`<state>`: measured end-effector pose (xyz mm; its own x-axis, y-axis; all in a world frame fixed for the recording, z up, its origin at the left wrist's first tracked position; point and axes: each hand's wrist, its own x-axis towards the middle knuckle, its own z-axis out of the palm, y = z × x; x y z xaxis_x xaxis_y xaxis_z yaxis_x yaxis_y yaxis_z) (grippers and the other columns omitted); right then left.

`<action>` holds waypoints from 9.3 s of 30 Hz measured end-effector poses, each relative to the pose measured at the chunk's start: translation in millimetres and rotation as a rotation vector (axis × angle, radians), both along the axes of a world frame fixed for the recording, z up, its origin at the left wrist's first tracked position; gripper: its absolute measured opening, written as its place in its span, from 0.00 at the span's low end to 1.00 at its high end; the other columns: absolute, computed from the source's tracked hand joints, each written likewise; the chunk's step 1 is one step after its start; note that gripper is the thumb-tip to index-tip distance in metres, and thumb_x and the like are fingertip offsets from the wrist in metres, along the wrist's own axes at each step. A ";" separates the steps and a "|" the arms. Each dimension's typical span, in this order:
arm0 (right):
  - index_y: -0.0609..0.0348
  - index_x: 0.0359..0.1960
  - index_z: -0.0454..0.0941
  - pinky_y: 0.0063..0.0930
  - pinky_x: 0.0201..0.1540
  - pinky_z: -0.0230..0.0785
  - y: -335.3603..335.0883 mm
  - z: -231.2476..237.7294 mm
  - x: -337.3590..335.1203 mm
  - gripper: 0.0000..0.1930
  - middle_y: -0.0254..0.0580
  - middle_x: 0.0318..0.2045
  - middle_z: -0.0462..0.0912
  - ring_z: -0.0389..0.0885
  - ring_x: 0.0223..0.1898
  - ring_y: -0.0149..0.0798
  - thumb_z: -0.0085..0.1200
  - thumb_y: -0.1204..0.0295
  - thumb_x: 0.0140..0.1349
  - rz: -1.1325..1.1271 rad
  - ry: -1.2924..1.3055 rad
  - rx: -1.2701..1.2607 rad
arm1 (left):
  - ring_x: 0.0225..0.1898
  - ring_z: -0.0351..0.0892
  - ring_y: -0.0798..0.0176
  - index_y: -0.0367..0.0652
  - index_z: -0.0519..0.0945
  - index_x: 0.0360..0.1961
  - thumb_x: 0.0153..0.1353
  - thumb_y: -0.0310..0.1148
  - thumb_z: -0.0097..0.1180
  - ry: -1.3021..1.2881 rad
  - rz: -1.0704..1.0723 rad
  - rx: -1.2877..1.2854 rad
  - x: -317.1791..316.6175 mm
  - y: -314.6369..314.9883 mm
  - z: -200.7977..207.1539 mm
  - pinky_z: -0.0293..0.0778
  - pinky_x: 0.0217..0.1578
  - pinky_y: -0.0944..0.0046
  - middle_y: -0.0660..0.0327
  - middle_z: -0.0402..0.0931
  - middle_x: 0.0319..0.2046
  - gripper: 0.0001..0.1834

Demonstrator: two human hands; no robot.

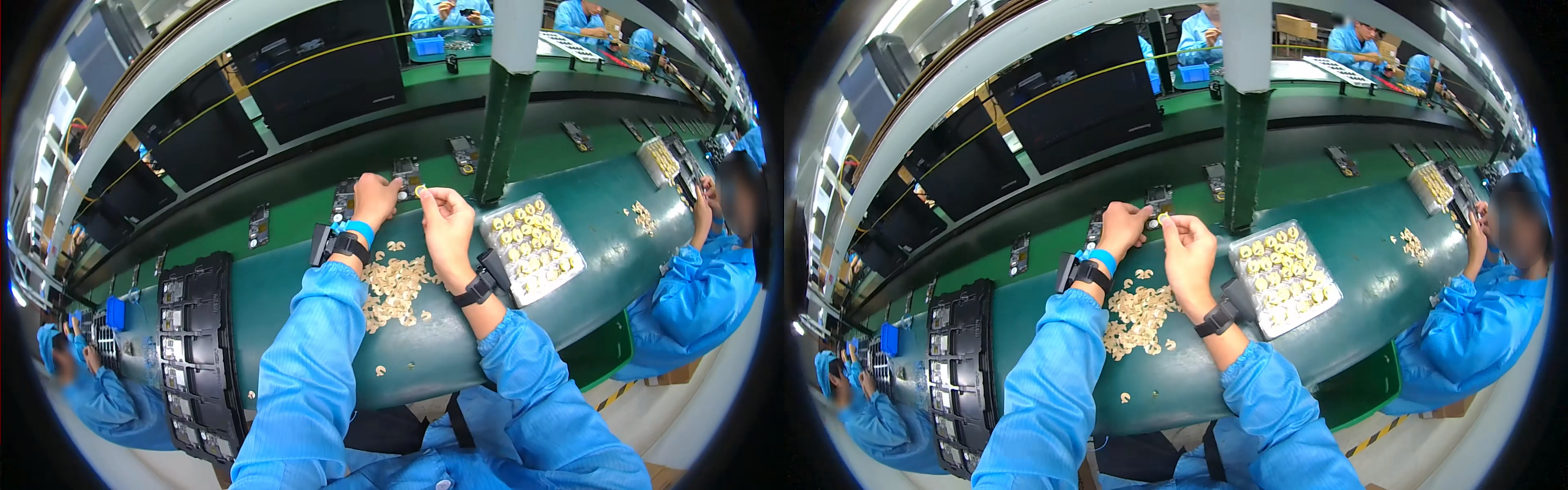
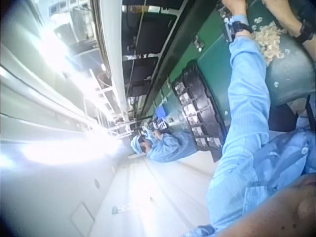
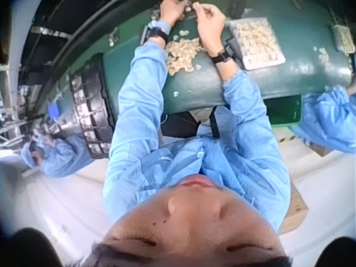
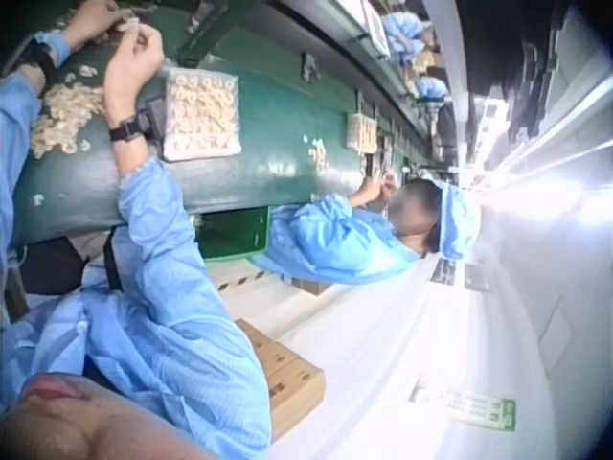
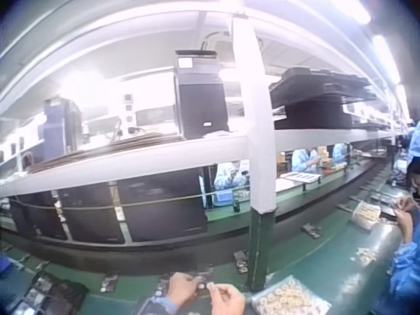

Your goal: Manually assembling small components onto circuit boards on a factory production line.

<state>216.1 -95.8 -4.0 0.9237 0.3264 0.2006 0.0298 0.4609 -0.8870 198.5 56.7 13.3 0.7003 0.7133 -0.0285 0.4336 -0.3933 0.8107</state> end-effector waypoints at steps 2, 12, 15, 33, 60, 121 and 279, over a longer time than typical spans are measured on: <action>0.65 0.39 0.80 0.14 0.23 0.61 2.1 2.5 -3.6 0.05 0.28 0.27 0.81 0.71 0.23 0.16 0.60 0.75 0.70 0.026 0.001 0.008 | 0.27 0.87 0.46 0.31 0.87 0.28 0.62 0.34 0.62 -0.178 0.080 0.322 -15.4 24.7 -8.5 0.84 0.33 0.52 0.44 0.85 0.26 0.13; 0.66 0.38 0.81 0.14 0.25 0.63 0.5 -4.4 -0.5 0.06 0.28 0.28 0.82 0.73 0.25 0.16 0.61 0.74 0.69 0.002 -0.074 -0.068 | 0.49 0.86 0.42 0.33 0.83 0.44 0.52 0.36 0.74 0.360 0.165 0.442 -59.4 27.4 7.7 0.81 0.50 0.48 0.40 0.84 0.45 0.22; 0.66 0.37 0.81 0.14 0.25 0.63 2.6 -4.2 -2.1 0.06 0.28 0.27 0.82 0.73 0.25 0.16 0.61 0.74 0.69 0.016 -0.072 -0.057 | 0.49 0.85 0.41 0.29 0.82 0.44 0.51 0.32 0.75 0.242 0.218 0.218 -54.4 53.4 -8.9 0.81 0.49 0.49 0.39 0.84 0.46 0.23; 0.69 0.41 0.83 0.21 0.46 0.76 3.8 0.3 -30.7 0.05 0.38 0.37 0.87 0.82 0.40 0.24 0.60 0.78 0.68 0.590 -0.101 -0.032 | 0.48 0.85 0.60 0.29 0.77 0.58 0.74 0.27 0.53 -0.729 -0.162 -0.829 -162.3 -26.7 4.6 0.84 0.46 0.62 0.51 0.83 0.50 0.16; 0.64 0.34 0.86 0.29 0.34 0.68 -3.4 25.1 -56.6 0.05 0.39 0.27 0.75 0.74 0.29 0.35 0.66 0.76 0.58 0.235 -0.749 -0.457 | 0.50 0.86 0.57 0.24 0.77 0.58 0.77 0.28 0.47 -0.811 -0.239 -0.675 -168.3 -38.3 -15.7 0.84 0.54 0.58 0.48 0.82 0.51 0.17; 0.62 0.32 0.87 0.23 0.27 0.57 -4.8 23.5 -53.1 0.05 0.32 0.25 0.75 0.66 0.26 0.26 0.69 0.76 0.54 0.182 -0.853 -0.475 | 0.49 0.86 0.60 0.24 0.78 0.54 0.73 0.22 0.50 -0.786 -0.268 -0.527 -167.5 -46.5 -12.0 0.85 0.53 0.60 0.48 0.83 0.49 0.13; 0.67 0.44 0.84 0.26 0.29 0.71 -10.0 16.1 -44.2 0.10 0.41 0.29 0.83 0.76 0.24 0.28 0.63 0.74 0.64 0.433 -0.623 -0.502 | 0.35 0.85 0.66 0.33 0.83 0.46 0.71 0.30 0.59 -0.689 -0.030 -0.479 -168.9 -40.4 -21.6 0.78 0.32 0.70 0.56 0.85 0.38 0.10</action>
<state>171.9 -105.8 12.1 0.4721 0.8034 0.3627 0.4850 0.1069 -0.8680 29.5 16.3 -8.3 0.6903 0.7140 0.1169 -0.2245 0.0579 0.9728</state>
